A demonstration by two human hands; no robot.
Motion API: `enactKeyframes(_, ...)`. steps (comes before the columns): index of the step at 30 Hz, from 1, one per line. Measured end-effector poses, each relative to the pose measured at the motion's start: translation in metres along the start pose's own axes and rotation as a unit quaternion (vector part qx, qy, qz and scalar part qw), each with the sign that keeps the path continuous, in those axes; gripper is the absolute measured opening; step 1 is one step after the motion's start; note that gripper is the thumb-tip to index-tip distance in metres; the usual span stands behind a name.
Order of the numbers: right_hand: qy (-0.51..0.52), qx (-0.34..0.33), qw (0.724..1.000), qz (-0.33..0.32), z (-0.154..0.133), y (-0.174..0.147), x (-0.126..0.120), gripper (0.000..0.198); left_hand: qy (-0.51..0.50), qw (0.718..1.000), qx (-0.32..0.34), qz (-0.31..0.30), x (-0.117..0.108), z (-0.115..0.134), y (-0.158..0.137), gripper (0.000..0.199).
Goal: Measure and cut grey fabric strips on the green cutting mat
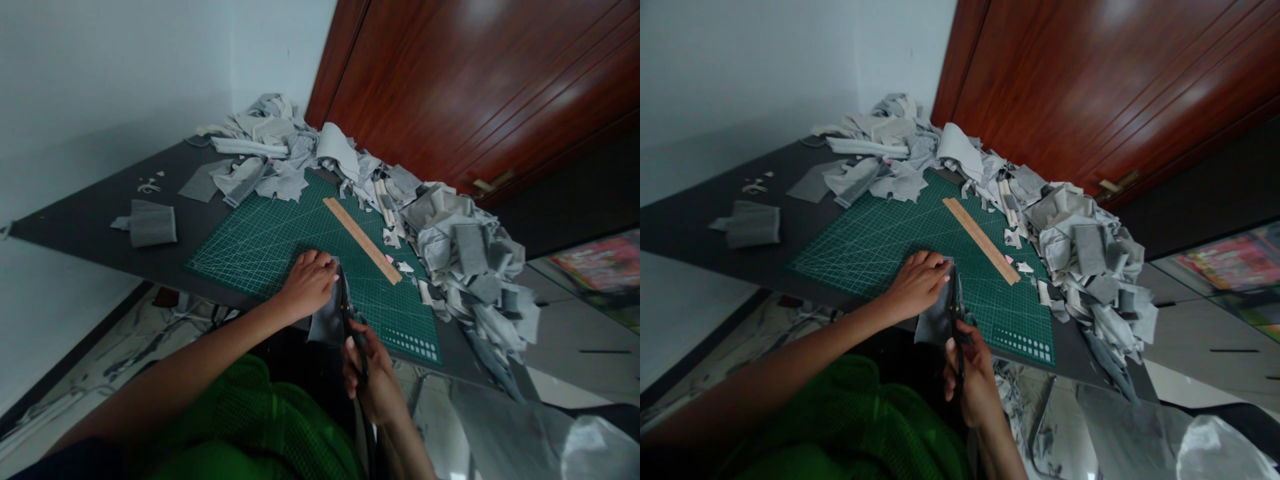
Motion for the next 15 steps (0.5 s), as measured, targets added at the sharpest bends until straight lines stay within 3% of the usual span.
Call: enactKeyframes(15,-0.019,-0.014,1.0,-0.019,-0.011,0.011,0.008,0.062,-0.006,1.0,-0.004,0.0,0.002,-0.002,0.0,0.032)
Point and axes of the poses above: each hand's wrist, its own y-axis towards the middle knuckle, its own x-axis out of the palm, z = x × y, the point moved 6 cm from there along y, towards the middle knuckle, and after that the axes turned 8 degrees about -x, right-handed, at the moved point
